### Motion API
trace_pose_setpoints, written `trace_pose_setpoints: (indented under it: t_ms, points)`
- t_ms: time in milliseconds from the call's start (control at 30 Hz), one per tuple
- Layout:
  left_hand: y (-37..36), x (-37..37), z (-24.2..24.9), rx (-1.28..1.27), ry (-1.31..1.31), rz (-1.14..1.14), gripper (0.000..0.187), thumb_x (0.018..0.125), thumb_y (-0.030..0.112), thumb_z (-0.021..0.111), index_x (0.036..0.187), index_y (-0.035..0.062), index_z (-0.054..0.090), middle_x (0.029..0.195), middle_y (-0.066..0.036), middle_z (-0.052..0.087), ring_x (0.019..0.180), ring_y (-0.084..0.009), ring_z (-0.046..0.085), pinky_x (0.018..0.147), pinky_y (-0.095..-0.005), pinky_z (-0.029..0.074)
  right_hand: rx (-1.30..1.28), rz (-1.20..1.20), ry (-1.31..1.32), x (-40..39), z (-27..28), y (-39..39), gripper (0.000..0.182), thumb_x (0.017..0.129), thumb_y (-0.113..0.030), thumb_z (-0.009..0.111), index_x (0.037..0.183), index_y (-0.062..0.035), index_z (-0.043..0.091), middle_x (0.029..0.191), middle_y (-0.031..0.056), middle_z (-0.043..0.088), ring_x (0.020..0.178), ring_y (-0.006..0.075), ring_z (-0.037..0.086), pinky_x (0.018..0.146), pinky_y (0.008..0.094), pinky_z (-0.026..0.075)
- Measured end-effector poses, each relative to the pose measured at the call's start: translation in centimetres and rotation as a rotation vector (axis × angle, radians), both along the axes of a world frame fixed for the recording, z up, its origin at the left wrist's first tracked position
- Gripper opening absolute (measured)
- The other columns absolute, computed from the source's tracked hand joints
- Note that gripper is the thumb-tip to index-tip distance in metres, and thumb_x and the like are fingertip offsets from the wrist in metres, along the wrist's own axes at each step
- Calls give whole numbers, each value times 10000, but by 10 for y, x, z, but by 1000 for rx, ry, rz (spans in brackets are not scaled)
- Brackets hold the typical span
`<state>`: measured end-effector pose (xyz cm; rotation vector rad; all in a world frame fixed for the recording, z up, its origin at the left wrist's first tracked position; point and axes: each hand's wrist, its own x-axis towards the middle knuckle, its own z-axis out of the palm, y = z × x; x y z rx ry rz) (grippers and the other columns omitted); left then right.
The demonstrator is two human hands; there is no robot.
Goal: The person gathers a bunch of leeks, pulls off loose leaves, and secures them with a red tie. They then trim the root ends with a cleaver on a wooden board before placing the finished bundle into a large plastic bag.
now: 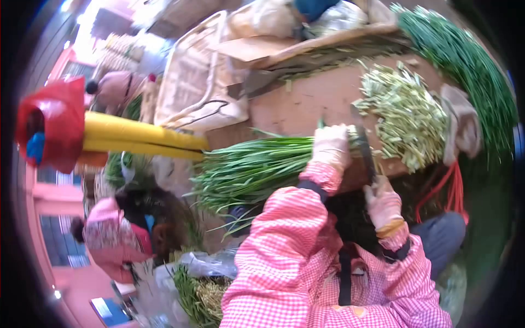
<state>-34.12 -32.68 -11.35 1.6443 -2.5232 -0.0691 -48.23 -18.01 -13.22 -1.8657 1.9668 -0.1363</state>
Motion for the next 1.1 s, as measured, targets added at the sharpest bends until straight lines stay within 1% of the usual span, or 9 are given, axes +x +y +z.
trace_pose_setpoints:
  t_ms: [33,167,267,367,500,633,767,867,1100]
  points:
    - [4,-4,10,84,18,39,303,596,129,652,880,91,554,824,-99,600,806,-263,595,732,-384,446,-19,21,-136,-6,0,-1,367,859,-135,465,1225,-113,436,736,270,553,654,392,576,483,496,423]
    - [3,-1,8,70,9,47,320,597,149,660,894,92,557,814,-106,603,784,-273,598,721,-386,454,-33,-259,-388,0,14,-7,275,807,-146,540,1079,-106,538,759,184,591,634,343,581,537,466,449]
    - [2,0,7,48,62,-4,279,586,156,671,848,102,589,794,-113,624,761,-304,616,670,-410,480,29,-156,-44,5,14,-5,452,861,-379,382,955,20,573,735,269,572,638,380,581,594,497,459]
    - [1,-4,7,15,48,-29,434,567,385,744,847,96,581,718,-105,618,671,-283,620,604,-414,486,-43,-198,-31,12,5,-1,581,876,-441,314,931,83,559,707,302,565,620,386,582,603,531,454]
    - [-1,-9,17,123,-131,-1,562,538,474,759,920,103,578,827,-105,628,780,-265,621,684,-384,484,-200,-176,-165,11,31,-15,309,865,-330,449,951,-40,515,729,193,617,652,342,624,546,448,476]
    - [-4,-13,24,243,-194,43,568,550,480,751,944,104,590,868,-110,636,828,-271,622,719,-375,486,29,-122,-94,9,42,-30,274,859,-297,471,982,-52,482,939,159,610,732,310,639,600,427,495]
    - [-1,-16,28,226,-174,65,483,520,323,783,902,108,579,849,-93,630,814,-264,619,717,-380,478,159,-168,-69,12,55,-14,251,862,-251,460,1011,-49,475,988,146,607,803,317,643,636,419,507]
    - [-4,-18,29,218,-187,55,486,522,333,781,906,106,588,846,-97,631,815,-265,621,709,-378,481,-30,-255,-54,24,37,-29,255,825,-278,548,950,-61,496,768,141,615,691,327,623,606,423,497]
    - [-4,-18,26,172,-213,28,489,530,360,774,912,112,599,860,-99,638,833,-257,626,736,-372,481,125,-199,-167,4,51,-34,264,831,-267,532,923,-25,486,796,180,618,737,345,618,644,430,492]
